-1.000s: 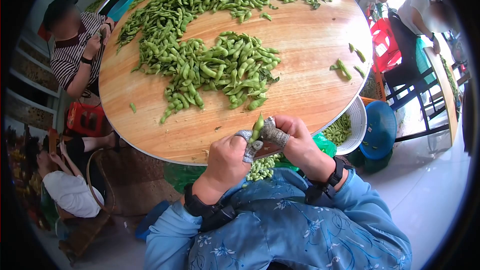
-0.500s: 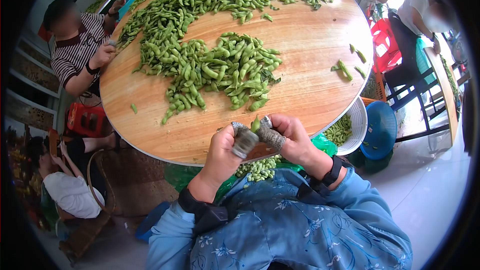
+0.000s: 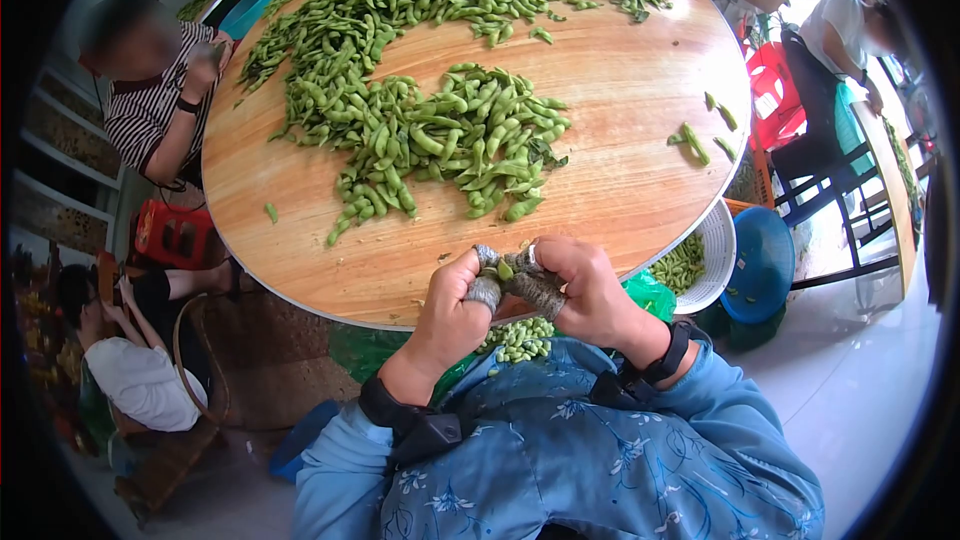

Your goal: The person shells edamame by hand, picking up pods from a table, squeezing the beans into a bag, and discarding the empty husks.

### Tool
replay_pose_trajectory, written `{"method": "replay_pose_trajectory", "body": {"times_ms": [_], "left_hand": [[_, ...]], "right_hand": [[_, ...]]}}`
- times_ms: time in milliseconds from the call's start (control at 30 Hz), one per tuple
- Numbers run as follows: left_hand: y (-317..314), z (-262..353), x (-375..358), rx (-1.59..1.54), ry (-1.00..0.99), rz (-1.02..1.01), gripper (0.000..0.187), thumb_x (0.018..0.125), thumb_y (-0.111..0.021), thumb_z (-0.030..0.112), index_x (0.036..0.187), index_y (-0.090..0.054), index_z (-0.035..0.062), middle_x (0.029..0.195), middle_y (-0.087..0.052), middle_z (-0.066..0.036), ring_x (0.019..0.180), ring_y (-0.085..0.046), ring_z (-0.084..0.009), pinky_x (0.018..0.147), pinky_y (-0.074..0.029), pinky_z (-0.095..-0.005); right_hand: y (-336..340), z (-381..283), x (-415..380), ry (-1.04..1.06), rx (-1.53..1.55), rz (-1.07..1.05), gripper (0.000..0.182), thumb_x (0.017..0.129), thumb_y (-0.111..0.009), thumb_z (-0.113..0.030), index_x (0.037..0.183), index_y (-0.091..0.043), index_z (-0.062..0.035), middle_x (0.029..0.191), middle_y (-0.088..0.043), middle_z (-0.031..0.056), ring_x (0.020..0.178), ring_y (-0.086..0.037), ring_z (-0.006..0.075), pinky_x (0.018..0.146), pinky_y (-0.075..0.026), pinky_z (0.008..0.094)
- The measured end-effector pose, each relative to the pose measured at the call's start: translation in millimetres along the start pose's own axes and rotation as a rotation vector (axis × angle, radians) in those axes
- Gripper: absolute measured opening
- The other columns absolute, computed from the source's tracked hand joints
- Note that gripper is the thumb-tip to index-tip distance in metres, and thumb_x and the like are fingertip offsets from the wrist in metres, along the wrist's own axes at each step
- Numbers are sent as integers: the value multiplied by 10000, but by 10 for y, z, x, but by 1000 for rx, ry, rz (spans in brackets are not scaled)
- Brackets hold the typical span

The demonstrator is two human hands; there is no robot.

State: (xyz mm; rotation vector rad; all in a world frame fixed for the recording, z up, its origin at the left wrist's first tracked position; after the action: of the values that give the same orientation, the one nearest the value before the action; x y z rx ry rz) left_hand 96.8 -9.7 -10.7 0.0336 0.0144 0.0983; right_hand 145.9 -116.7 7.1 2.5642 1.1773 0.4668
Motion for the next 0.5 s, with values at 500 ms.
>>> {"method": "replay_pose_trajectory", "body": {"times_ms": [500], "left_hand": [[-10,-56,-18,-95,16,-60,241,874,-468,33,1113,-442,9,947,-534,-31,829,-496,-78,728,-412,-210]], "right_hand": [[-52,124,-62,-252,488,-37,139,850,-560,-86,913,-555,38,803,-579,10,770,-522,55,647,-440,213]]}}
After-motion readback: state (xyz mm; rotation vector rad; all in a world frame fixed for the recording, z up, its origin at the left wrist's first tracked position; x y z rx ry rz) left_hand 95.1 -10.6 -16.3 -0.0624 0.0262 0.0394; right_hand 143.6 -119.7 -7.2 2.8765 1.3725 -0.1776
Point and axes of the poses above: each hand's wrist, its own x-axis towards the middle knuckle, its own y-axis out of the back of the hand, z = x × y, the point moved 7 cm from there along x, towards the middle knuckle
